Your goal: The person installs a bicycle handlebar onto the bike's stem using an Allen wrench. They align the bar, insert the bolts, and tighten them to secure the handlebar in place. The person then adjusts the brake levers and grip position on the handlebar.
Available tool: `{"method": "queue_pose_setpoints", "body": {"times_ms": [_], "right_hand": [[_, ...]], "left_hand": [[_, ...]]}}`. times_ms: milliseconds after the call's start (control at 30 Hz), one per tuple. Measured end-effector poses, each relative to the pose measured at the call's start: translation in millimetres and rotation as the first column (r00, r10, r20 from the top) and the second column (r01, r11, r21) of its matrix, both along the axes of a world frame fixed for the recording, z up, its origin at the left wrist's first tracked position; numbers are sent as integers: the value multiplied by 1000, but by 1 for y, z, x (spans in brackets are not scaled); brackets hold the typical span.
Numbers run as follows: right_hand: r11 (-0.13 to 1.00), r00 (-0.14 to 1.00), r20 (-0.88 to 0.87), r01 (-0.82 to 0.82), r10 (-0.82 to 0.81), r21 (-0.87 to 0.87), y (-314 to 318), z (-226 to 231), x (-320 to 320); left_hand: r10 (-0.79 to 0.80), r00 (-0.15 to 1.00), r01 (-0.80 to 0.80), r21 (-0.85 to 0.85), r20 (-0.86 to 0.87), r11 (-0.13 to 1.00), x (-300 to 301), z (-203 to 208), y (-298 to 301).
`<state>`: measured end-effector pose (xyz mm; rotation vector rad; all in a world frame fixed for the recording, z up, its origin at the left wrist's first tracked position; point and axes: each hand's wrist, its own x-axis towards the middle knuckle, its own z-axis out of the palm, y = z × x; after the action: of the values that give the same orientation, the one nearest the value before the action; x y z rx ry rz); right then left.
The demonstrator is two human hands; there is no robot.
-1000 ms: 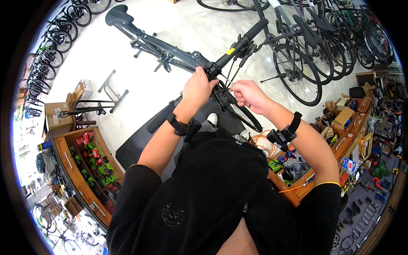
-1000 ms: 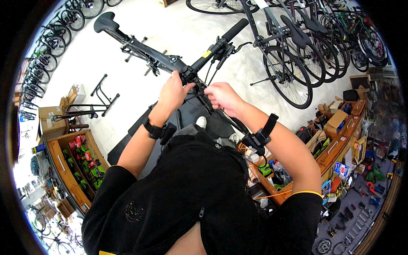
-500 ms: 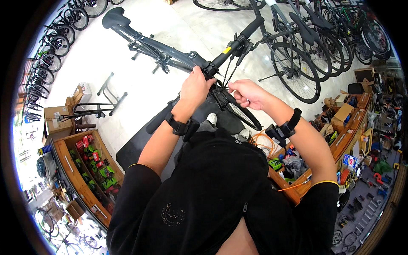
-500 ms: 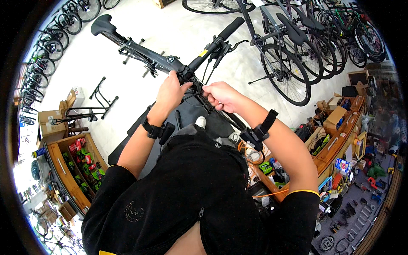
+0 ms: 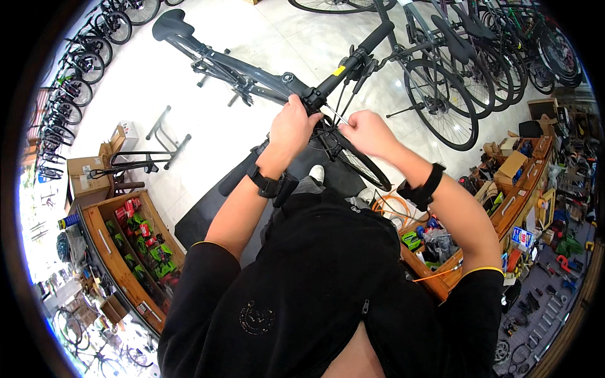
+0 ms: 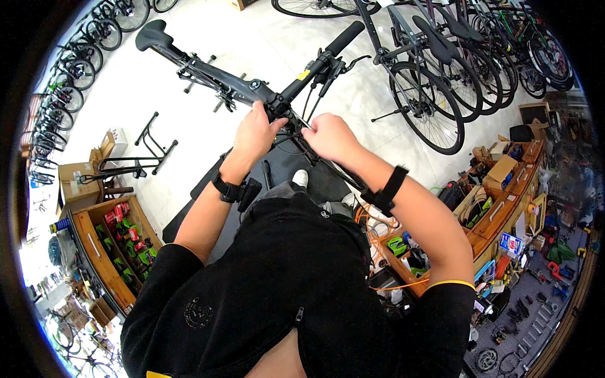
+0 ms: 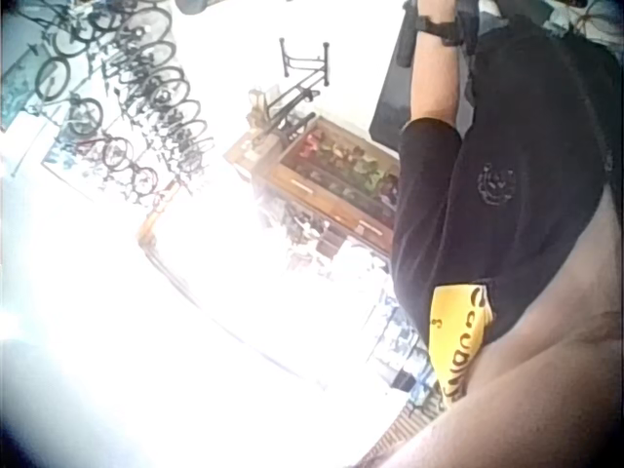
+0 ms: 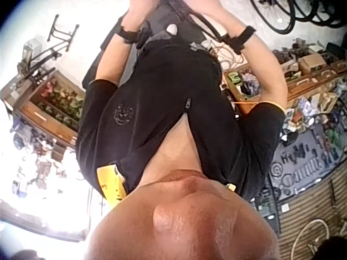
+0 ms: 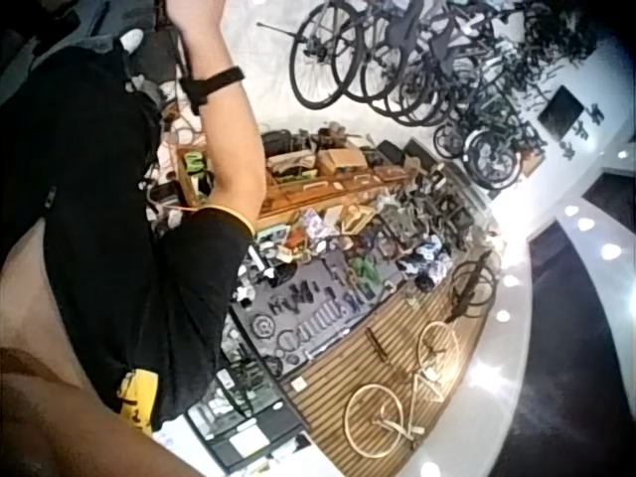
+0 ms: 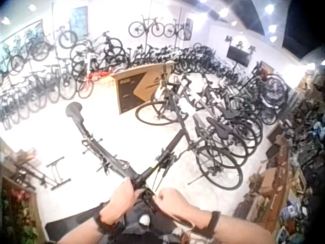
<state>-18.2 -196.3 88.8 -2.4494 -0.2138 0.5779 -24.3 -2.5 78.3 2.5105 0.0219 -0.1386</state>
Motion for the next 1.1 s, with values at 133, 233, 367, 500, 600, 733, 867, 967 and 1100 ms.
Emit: {"method": "queue_pose_setpoints", "body": {"times_ms": [133,233,367,500,600,733,867,967,1100], "right_hand": [[796,833,-535,414,-137,441,-9,-8,11],[830,922,-379,274,-82,487,-14,-25,8],[477,381,-922,799,69,366,-13,-15,10],[979,960,-278,68,-12,192,2,15,1],[960,923,286,-209,256,-183,-2,-2,-1],[611,310,-945,729,107,309,-14,-3,24],[905,734,-650,391,-198,166,5,15,16],[994,993,-43,111,-112,-10,1,-11,11],[951,964,220,-78,149,-299,12,25,-2]], "left_hand": [[12,1000,-12,-14,-7,1000,1,-4,0],[18,999,-18,-23,-33,1000,2,-1,0],[-1,1000,1,-22,-6,1000,3,-5,1],[-5,1000,5,-17,26,1000,2,-9,2],[1,1000,-1,-24,5,1000,2,-7,2],[-3,1000,3,-21,-5,1000,3,-5,1],[-1,1000,1,-17,13,1000,2,-5,0],[-5,1000,6,-30,30,1000,3,-6,1],[-12,1000,12,-16,26,1000,2,-8,2]]}}
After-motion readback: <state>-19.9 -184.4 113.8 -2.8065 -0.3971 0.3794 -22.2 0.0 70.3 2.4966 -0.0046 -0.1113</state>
